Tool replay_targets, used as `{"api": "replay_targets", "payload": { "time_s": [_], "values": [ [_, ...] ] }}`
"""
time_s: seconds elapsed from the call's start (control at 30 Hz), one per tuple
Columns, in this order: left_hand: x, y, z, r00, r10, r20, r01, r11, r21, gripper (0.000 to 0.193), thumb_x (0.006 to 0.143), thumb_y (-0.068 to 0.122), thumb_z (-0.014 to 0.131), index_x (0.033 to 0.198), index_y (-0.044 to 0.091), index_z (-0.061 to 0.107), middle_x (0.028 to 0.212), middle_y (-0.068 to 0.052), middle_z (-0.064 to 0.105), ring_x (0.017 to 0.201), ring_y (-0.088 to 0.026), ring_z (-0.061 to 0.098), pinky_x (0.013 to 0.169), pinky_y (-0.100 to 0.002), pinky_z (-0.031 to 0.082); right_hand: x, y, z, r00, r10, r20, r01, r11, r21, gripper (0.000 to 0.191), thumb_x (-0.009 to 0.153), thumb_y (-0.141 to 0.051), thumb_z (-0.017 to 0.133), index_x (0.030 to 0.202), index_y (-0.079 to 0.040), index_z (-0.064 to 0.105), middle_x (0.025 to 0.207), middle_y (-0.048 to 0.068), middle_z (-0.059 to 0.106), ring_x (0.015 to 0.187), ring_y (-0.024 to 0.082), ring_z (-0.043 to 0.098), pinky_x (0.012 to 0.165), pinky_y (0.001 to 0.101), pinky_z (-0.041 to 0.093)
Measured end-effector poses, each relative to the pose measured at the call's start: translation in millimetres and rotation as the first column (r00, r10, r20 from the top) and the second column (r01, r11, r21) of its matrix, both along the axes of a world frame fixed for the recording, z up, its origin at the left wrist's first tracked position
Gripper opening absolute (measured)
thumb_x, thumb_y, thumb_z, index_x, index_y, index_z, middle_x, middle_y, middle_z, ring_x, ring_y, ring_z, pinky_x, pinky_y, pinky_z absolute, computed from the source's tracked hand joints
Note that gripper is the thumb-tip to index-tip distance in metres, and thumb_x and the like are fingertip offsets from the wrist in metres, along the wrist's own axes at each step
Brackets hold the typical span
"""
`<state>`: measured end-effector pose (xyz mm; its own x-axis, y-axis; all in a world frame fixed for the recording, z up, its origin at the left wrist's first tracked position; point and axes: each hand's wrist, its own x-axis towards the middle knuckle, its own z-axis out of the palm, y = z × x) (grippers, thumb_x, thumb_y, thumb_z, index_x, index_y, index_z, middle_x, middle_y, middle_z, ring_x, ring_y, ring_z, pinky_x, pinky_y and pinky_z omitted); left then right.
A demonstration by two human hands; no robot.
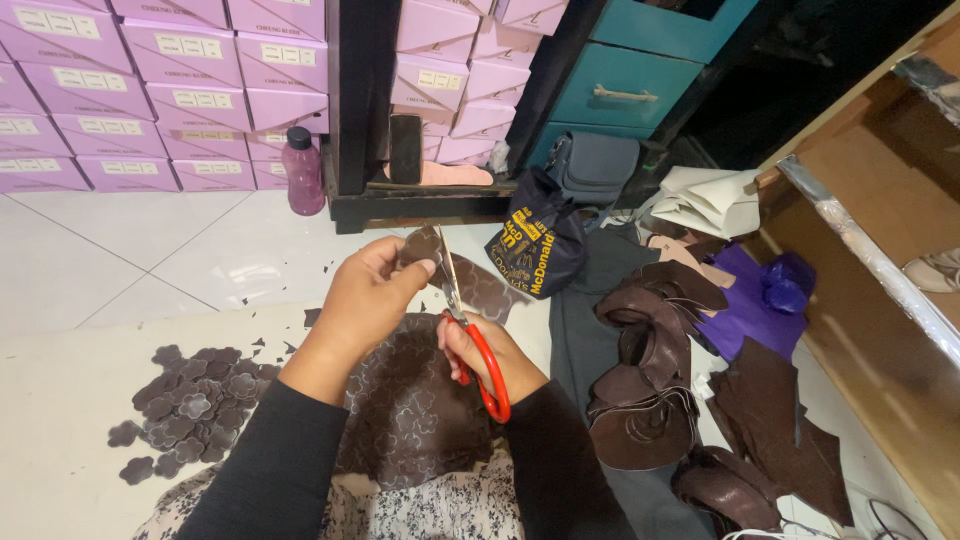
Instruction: The person uses red-handled scissors to cut flower-shaped pieces from a brown patterned fabric. They hold the fabric with one hand and cut along the outlines, placing the finished pieces on the floor.
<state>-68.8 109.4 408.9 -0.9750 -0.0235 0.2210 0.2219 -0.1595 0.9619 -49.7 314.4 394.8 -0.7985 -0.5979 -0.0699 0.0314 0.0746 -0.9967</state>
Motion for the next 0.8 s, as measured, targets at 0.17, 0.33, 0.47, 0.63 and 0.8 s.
{"api": "replay_targets", "payload": {
  "time_s": [0.17, 0.33, 0.47, 0.63, 0.8],
  "values": [
    [-2.0, 1.8, -1.4, 0.997, -0.051, 0.052, 0.048, 0.998, 0.051, 0.015, 0.094, 0.011, 0.068, 0.103, 0.000, 0.070, 0.084, 0.000, 0.070, 0.071, -0.004, 0.059, 0.063, -0.021, 0.046, 4.9, -4.6, 5.1, 0.994, -0.087, 0.062, 0.091, 0.994, -0.057, 0.044, 0.103, -0.049, 0.049, 0.096, -0.007, 0.060, 0.082, 0.001, 0.056, 0.073, 0.011, 0.056, 0.067, 0.0265, 0.048],
    [-0.3, 0.2, 1.8, 0.986, 0.014, 0.167, -0.017, 1.000, 0.018, 0.015, 0.090, 0.012, 0.067, 0.100, 0.002, 0.072, 0.079, 0.001, 0.070, 0.065, -0.005, 0.057, 0.057, -0.022, 0.044, 4.4, -3.1, 10.6, 0.984, -0.009, 0.175, 0.008, 1.000, 0.002, 0.050, 0.104, -0.053, 0.045, 0.092, -0.006, 0.059, 0.075, 0.004, 0.056, 0.065, 0.013, 0.057, 0.060, 0.0257, 0.046],
    [2.8, -3.3, 3.0, 0.981, 0.072, 0.179, -0.048, 0.990, -0.133, 0.019, 0.093, 0.018, 0.068, 0.090, 0.000, 0.072, 0.073, -0.001, 0.065, 0.062, -0.008, 0.052, 0.056, -0.025, 0.041, 1.9, -3.4, 6.6, 0.989, -0.056, 0.136, 0.042, 0.993, 0.107, 0.049, 0.103, -0.052, 0.048, 0.091, -0.005, 0.059, 0.077, 0.002, 0.055, 0.066, 0.012, 0.056, 0.062, 0.0266, 0.051],
    [-0.3, -4.0, 3.8, 0.968, 0.075, 0.239, -0.051, 0.993, -0.104, 0.021, 0.090, 0.019, 0.067, 0.082, 0.000, 0.070, 0.071, -0.001, 0.065, 0.063, -0.008, 0.056, 0.059, -0.025, 0.045, 0.2, 1.9, 4.5, 0.998, 0.030, 0.054, -0.034, 0.995, 0.092, 0.045, 0.103, -0.048, 0.054, 0.093, -0.005, 0.059, 0.079, 0.001, 0.054, 0.070, 0.010, 0.056, 0.064, 0.0257, 0.050],
    [1.0, -5.1, 5.9, 0.966, 0.049, 0.254, -0.022, 0.994, -0.106, 0.023, 0.089, 0.020, 0.066, 0.079, 0.000, 0.068, 0.069, -0.001, 0.063, 0.061, -0.009, 0.053, 0.057, -0.027, 0.043, 0.9, 0.7, 6.8, 1.000, 0.021, 0.017, -0.023, 0.993, 0.119, 0.043, 0.101, -0.048, 0.055, 0.093, -0.005, 0.061, 0.080, 0.000, 0.055, 0.071, 0.009, 0.056, 0.065, 0.0251, 0.050]
  ]
}}
